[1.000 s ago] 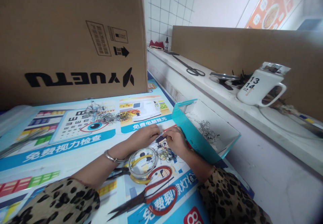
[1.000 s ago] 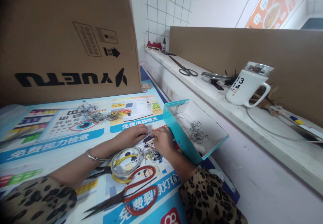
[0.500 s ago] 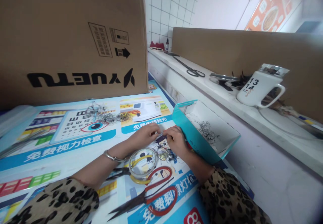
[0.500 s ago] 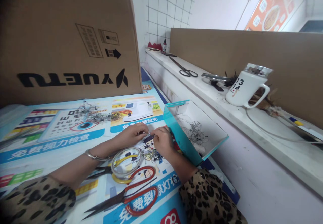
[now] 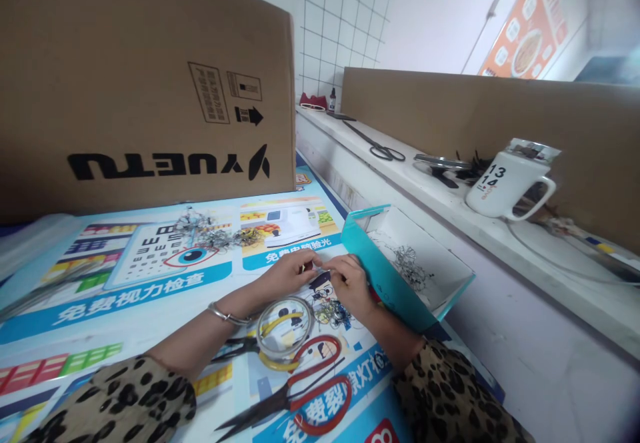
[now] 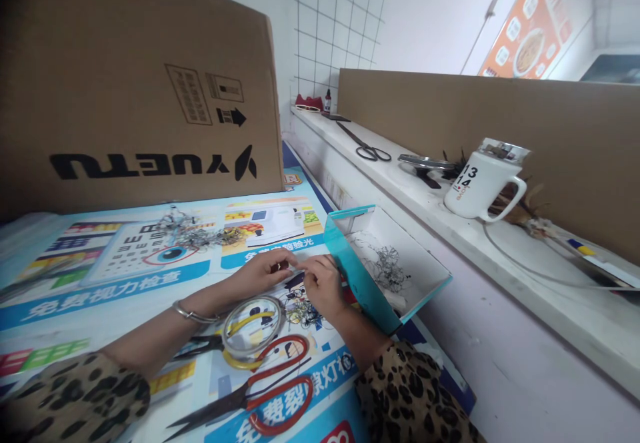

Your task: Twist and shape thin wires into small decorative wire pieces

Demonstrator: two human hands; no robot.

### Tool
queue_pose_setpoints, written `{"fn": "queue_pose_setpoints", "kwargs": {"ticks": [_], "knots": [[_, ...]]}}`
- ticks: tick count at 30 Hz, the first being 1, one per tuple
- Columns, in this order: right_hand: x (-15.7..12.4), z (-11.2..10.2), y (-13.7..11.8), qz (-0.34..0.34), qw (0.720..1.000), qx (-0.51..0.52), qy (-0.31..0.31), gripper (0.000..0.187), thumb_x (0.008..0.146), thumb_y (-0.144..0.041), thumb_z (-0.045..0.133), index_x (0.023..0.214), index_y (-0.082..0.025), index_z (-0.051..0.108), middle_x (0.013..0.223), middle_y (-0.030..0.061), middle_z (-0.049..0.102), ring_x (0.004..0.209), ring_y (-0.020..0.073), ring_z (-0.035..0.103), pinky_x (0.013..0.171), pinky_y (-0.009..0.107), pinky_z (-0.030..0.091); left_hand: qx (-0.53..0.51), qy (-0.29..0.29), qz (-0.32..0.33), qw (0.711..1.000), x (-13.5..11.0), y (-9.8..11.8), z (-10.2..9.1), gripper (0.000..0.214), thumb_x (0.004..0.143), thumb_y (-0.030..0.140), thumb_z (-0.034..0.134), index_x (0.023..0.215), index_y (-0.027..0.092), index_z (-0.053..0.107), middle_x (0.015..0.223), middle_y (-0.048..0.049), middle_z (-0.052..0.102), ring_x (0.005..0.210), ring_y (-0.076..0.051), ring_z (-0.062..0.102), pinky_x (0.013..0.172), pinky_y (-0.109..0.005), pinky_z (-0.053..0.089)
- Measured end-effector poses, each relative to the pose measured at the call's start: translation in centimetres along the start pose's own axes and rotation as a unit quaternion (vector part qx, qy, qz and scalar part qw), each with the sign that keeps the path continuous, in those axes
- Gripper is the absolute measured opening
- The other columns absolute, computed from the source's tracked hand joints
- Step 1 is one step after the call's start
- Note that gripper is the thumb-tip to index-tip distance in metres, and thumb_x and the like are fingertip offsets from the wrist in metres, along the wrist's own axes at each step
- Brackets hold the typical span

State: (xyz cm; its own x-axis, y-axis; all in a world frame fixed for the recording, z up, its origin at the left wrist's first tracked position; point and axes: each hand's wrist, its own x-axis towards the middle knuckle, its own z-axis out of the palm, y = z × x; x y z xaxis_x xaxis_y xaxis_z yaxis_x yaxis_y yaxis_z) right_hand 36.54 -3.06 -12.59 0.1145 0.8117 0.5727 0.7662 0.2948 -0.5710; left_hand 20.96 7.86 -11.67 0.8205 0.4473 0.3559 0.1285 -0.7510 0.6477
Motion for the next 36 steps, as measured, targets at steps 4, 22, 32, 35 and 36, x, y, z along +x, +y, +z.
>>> {"fn": "queue_pose_setpoints", "kwargs": {"ticks": [4,22,32,35,36], "knots": [[-0.01,0.02,0.01,0.001,1.000,0.000,0.002,0.035,0.074,-0.001,0.043,0.090,-0.022,0.066,0.090,0.0028,0.063,0.092,0.0182,0.052,0.083,0.030,0.041,-0.007,-0.003,-0.004,1.000,0.02,0.02,-0.06,0.014,0.080,0.022,0.052,0.092,0.020,0.059,0.078,0.0004,0.055,0.068,-0.012,0.050,0.062,-0.024,0.039],[-0.06,0.19,0.24,0.000,1.000,-0.001,0.002,0.035,0.075,-0.001,0.043,0.090,-0.022,0.066,0.090,0.0032,0.063,0.093,0.0183,0.052,0.085,0.031,0.041,-0.011,-0.006,-0.003,1.000,0.04,-0.06,-0.03,0.013,0.080,0.023,0.053,0.091,0.020,0.059,0.078,0.0002,0.056,0.071,-0.013,0.051,0.064,-0.024,0.040],[-0.02,0.13,0.20,-0.002,1.000,-0.004,0.001,0.036,0.075,-0.001,0.043,0.090,-0.022,0.067,0.089,0.0032,0.063,0.092,0.0180,0.052,0.084,0.031,0.041,-0.013,-0.005,0.000,1.000,-0.01,-0.11,-0.01,0.012,0.080,0.022,0.055,0.091,0.019,0.059,0.078,0.0005,0.056,0.071,-0.013,0.051,0.064,-0.024,0.040],[-0.04,0.18,0.26,-0.009,1.000,-0.004,0.002,0.034,0.075,-0.001,0.043,0.088,-0.021,0.066,0.088,0.0032,0.063,0.092,0.0179,0.052,0.084,0.031,0.041,-0.013,-0.005,0.004,1.000,0.03,-0.25,-0.02,0.012,0.081,0.023,0.054,0.091,0.019,0.060,0.080,0.0001,0.057,0.072,-0.013,0.052,0.065,-0.024,0.040],[-0.05,0.19,0.30,-0.012,1.000,-0.004,0.002,0.034,0.075,-0.001,0.043,0.088,-0.021,0.066,0.088,0.0032,0.062,0.091,0.0179,0.052,0.084,0.031,0.041,-0.014,-0.005,0.010,1.000,0.05,-0.33,-0.03,0.011,0.082,0.023,0.054,0.090,0.019,0.060,0.081,-0.0003,0.058,0.074,-0.014,0.053,0.067,-0.024,0.041]]}}
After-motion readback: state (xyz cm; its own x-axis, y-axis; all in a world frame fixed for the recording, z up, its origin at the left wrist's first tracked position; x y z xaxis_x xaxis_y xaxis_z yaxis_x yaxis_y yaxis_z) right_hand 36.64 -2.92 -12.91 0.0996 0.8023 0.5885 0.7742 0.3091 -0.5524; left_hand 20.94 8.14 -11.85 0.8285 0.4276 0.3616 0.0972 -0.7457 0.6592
